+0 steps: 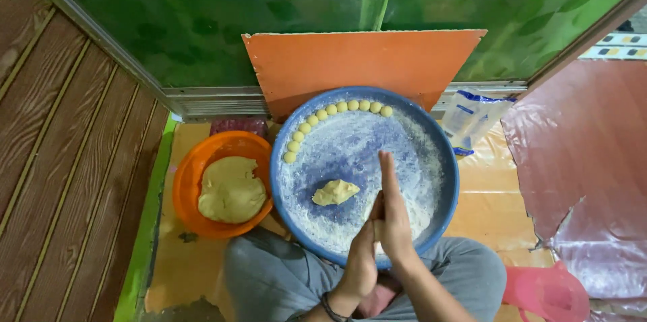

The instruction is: Rolling small pieces of dough into balls and then pressing an indentation into the center of each ball using a thumb.

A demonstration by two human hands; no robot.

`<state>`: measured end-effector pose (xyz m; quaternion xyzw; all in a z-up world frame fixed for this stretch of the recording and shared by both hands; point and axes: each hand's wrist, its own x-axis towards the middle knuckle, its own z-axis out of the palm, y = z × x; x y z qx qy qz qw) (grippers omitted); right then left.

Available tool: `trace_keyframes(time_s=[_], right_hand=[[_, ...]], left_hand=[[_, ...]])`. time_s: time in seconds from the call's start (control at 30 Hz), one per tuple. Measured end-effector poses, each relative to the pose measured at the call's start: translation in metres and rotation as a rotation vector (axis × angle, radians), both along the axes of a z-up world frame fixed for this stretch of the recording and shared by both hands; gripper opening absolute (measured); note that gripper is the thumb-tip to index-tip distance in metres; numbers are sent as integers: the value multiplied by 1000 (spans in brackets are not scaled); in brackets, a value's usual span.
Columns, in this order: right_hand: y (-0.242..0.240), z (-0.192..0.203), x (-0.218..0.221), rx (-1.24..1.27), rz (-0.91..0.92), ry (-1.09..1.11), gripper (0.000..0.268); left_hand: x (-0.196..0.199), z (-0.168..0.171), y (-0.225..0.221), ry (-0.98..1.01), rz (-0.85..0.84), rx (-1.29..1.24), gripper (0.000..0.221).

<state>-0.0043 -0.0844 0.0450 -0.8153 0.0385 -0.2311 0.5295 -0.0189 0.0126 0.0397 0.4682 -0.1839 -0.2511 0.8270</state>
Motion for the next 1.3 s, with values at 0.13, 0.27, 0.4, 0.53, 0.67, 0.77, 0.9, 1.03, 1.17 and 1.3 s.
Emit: trace_keyframes(time_s=[0.13,0.27,0.4,0.53,0.67,0.77,0.9,1.03,1.17,1.3], right_hand=[[35,3,-22,346,158,16,82],[14,0,-13,79,104,125,78],[8,20,-9,96,42,86,74],[13,26,-14,-13,27,80,76],[14,5,-18,-161,31,46,78],[16,-13,-29,-236,82,24,80],[11,20,-19,-273,-4,25,76],[3,3,-26,-299,43,52,76],[6,6,-26,-323,48,36,78],[5,3,-24,-369,10,39,76]], left_hand=[[14,-73,-4,148,-147,-400,53],[1,-13,1,122,-42,-11,58],[19,4,7,20,-46,352,70],[22,-5,8,83,-23,-64,69],[11,-25,4,-120,-9,-99,68],[6,-34,6,188,-50,-231,61],[-7,-30,-31,264,127,-507,62],[-15,-32,-43,-192,459,-714,77],[14,-43,-6,503,-39,-379,59],[-27,-56,-66,-91,402,-902,81]])
